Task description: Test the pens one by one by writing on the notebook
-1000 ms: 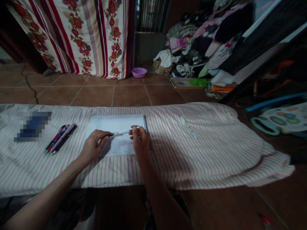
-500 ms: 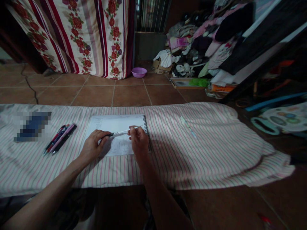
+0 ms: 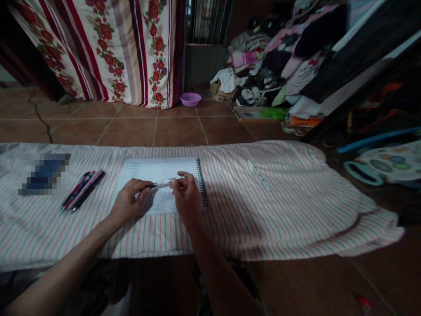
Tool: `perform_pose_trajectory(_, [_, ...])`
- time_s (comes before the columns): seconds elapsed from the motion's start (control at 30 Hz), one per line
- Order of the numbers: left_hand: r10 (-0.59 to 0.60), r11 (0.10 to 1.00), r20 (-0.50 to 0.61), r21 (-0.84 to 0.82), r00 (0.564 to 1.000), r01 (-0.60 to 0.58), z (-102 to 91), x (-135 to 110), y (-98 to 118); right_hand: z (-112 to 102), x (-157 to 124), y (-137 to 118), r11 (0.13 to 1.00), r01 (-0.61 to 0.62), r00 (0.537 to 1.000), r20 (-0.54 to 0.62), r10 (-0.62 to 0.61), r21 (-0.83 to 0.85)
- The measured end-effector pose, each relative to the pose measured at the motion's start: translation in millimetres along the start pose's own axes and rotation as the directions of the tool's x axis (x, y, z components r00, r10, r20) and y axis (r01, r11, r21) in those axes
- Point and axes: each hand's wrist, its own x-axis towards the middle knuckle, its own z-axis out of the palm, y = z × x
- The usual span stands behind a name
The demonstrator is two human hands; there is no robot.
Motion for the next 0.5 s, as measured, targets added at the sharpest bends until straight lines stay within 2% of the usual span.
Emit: perform_pose_trajectory(0.5, [-0.032, 0.999, 0.040, 0.002, 0.999, 0.032, 1.4, 0.4, 3.1, 2.1, -3.1, 1.0, 0.997, 0.040, 0.995, 0.099, -0.033, -0.072])
